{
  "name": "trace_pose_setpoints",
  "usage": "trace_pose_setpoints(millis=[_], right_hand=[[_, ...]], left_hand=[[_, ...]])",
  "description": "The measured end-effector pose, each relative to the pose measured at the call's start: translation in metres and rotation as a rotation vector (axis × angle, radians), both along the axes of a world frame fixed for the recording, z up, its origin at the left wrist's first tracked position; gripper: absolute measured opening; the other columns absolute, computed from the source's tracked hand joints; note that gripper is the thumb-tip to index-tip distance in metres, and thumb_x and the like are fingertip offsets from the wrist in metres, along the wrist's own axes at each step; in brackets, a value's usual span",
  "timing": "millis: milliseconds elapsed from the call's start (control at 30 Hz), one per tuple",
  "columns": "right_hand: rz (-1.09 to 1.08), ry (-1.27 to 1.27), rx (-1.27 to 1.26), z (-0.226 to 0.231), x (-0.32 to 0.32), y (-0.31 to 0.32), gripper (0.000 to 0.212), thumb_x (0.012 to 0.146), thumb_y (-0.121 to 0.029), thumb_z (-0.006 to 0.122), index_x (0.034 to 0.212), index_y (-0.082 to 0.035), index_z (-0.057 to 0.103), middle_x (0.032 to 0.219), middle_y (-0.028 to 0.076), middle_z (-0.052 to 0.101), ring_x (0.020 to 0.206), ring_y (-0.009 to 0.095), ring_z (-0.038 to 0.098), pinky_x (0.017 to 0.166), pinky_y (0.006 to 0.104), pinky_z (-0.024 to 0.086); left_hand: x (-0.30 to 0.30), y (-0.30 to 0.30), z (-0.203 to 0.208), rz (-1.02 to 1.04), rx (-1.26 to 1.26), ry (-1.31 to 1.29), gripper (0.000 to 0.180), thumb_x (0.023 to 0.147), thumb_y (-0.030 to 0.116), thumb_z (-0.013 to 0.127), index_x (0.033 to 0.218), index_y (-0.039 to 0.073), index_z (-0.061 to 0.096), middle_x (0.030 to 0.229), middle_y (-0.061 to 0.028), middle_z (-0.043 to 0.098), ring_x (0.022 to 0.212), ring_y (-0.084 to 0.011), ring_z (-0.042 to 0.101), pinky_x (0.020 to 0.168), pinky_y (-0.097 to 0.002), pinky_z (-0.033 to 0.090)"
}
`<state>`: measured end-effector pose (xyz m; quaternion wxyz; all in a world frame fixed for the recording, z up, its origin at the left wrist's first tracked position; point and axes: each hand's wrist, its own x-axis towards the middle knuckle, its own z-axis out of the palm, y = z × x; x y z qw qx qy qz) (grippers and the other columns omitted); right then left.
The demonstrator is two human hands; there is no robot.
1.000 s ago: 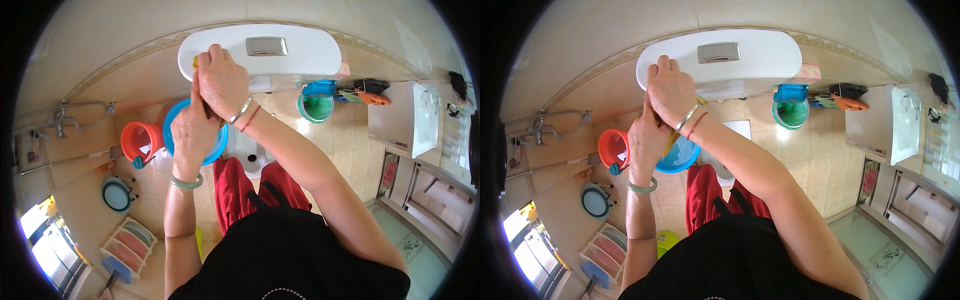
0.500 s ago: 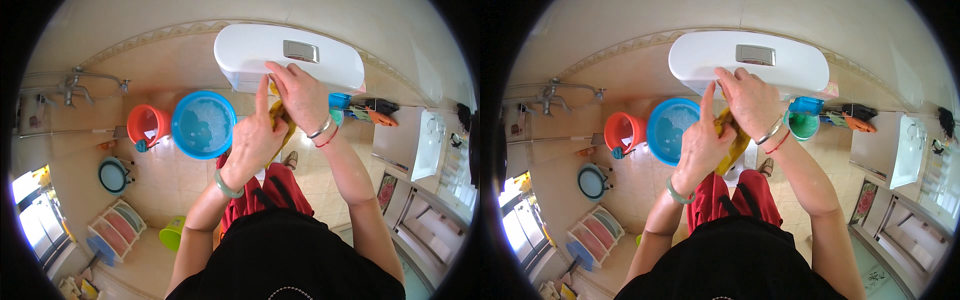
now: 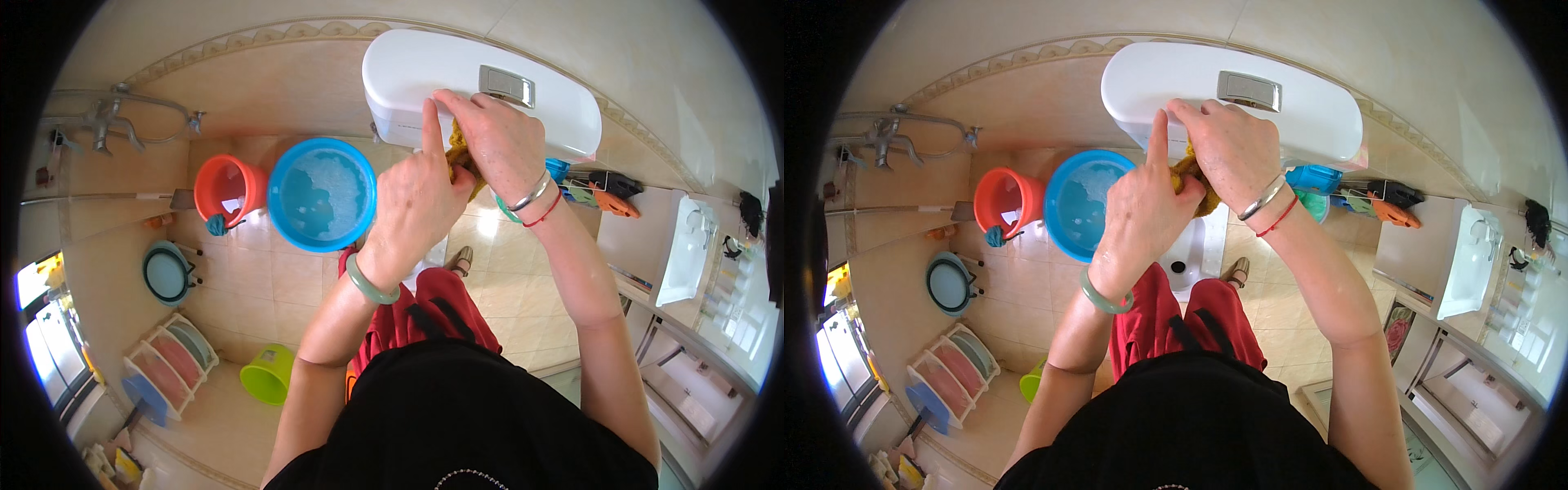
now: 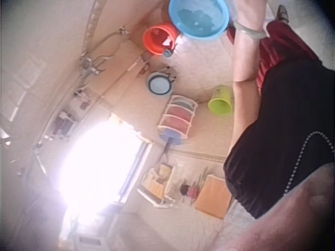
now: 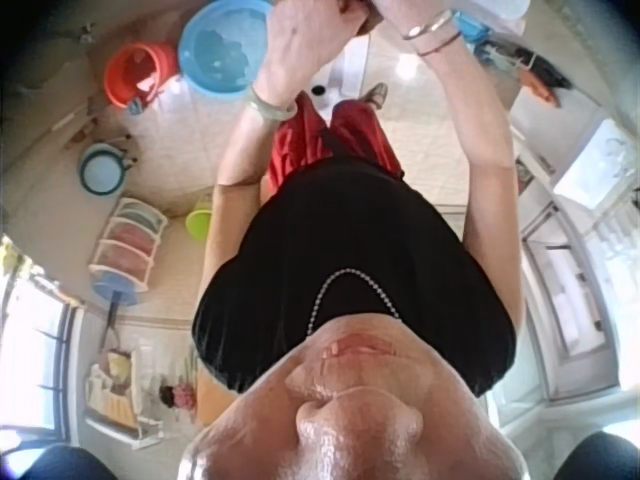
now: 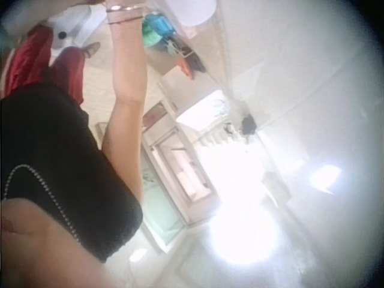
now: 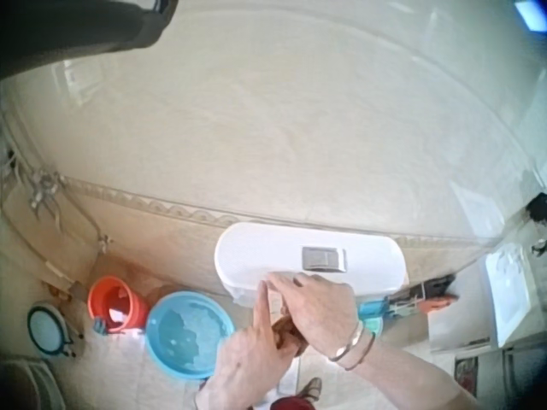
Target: The person wipes the top of a white wall-mounted appliance with a yellow cloth, then rinses the cloth in a blue basin of soapy water and wrings it out. The person repeats the wiping action on the same appliance surface.
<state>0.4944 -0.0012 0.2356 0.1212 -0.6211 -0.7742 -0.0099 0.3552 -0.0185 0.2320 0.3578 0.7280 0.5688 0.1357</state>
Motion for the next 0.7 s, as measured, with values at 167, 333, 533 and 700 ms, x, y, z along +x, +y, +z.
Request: trace_pose_setpoints(millis=[167,333,533,700], right_hand=[[0.031,0.041,0.019,-0.006,-0.002,0.013,0.03,0.08,-0.015,0.062,0.11,-0.021,0.063,0.075,0.001,0.063,0.072,0.023,0.066,0.053,0.0352,0.048],[0.001,0.021,0.009,-0.001,-0.002,0.002,0.024,0.08,-0.015,0.062,0.103,-0.019,0.062,0.074,0.001,0.063,0.072,0.024,0.066,0.052,0.0362,0.048],[0.018,0.054,0.044,-0.007,-0.004,0.014,0.024,0.08,-0.013,0.062,0.102,-0.019,0.061,0.074,0.001,0.063,0.072,0.024,0.066,0.052,0.0371,0.048],[0.041,0.224,0.019,-0.007,0.0,0.008,0.016,0.083,-0.014,0.062,0.098,-0.015,0.063,0.073,0.004,0.063,0.07,0.025,0.066,0.054,0.0387,0.048]], left_hand=[[0.001,0.016,0.002,0.003,0.03,0.029,0.079,0.082,0.021,0.063,0.147,-0.003,0.028,0.069,-0.0209,0.066,0.063,-0.0384,0.066,0.056,-0.0445,0.052],[-0.001,0.012,0.001,-0.042,0.04,0.052,0.077,0.082,0.022,0.063,0.147,-0.003,0.03,0.068,-0.0194,0.066,0.063,-0.037,0.066,0.056,-0.0445,0.052],[-0.001,0.018,0.002,-0.046,0.094,0.09,0.078,0.081,0.021,0.063,0.147,-0.004,0.029,0.066,-0.0183,0.065,0.06,-0.0357,0.066,0.054,-0.0441,0.051],[-0.013,0.014,-0.007,-0.082,0.143,0.007,0.081,0.082,0.02,0.062,0.148,-0.007,0.024,0.061,-0.0174,0.063,0.056,-0.0367,0.064,0.05,-0.0457,0.05]])
